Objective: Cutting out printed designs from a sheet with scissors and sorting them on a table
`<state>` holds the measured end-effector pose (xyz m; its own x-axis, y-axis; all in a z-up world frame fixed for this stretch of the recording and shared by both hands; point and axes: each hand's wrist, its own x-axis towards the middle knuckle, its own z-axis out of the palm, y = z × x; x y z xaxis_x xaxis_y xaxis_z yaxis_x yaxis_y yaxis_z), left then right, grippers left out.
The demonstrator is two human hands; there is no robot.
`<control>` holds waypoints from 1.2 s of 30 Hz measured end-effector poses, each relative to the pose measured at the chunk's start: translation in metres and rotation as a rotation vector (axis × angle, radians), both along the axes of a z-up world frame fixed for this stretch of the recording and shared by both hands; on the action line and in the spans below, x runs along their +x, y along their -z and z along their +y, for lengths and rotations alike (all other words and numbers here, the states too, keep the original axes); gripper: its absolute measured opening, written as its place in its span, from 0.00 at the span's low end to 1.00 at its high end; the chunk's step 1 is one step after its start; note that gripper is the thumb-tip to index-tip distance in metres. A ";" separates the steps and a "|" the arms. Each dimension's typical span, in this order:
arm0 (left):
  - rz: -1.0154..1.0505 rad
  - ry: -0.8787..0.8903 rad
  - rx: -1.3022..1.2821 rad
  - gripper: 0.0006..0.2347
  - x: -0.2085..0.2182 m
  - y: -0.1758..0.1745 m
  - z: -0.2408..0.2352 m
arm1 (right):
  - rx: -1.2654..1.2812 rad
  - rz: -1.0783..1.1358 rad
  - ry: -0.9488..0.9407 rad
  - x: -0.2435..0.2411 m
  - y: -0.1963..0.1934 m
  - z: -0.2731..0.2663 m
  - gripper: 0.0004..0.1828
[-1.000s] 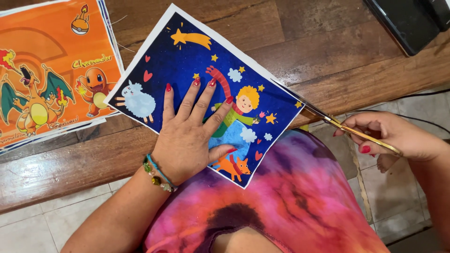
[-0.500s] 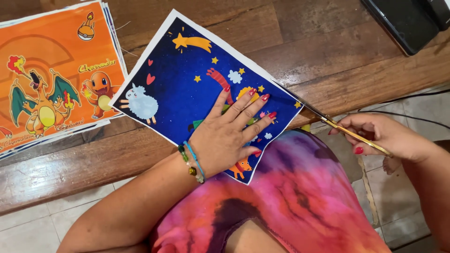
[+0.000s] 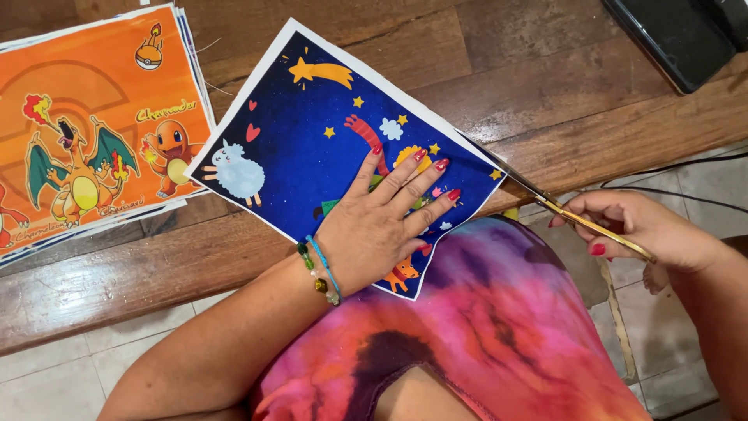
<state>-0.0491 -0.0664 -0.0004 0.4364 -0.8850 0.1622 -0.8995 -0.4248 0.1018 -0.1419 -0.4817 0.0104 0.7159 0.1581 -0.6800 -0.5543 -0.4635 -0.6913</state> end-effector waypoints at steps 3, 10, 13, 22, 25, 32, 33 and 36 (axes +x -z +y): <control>0.001 0.003 -0.018 0.30 0.000 -0.002 0.001 | -0.040 0.019 0.003 -0.007 0.010 -0.012 0.31; 0.003 0.003 -0.019 0.30 0.000 -0.001 0.001 | -0.049 -0.010 0.027 -0.002 -0.014 0.013 0.32; 0.001 0.003 -0.020 0.29 0.000 -0.001 0.001 | -0.243 0.225 0.202 0.005 -0.038 0.037 0.29; -0.002 0.002 -0.029 0.28 0.001 -0.001 0.001 | -0.294 0.266 0.207 0.006 -0.042 0.038 0.23; 0.002 0.005 -0.026 0.28 0.000 0.000 0.001 | -0.297 0.262 0.229 0.008 -0.045 0.041 0.23; -0.003 0.008 -0.056 0.28 0.000 -0.001 0.002 | -0.389 0.325 0.166 0.029 -0.078 0.082 0.25; 0.000 0.004 -0.060 0.28 0.000 -0.001 0.002 | -0.401 0.331 0.151 0.032 -0.081 0.088 0.26; -0.010 0.002 -0.040 0.28 0.000 0.001 0.002 | -0.398 0.303 0.158 0.032 -0.079 0.090 0.23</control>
<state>-0.0494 -0.0645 -0.0010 0.4328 -0.8786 0.2021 -0.9014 -0.4188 0.1096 -0.1097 -0.3912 0.0896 0.4724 -0.2488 -0.8455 -0.7861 -0.5527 -0.2766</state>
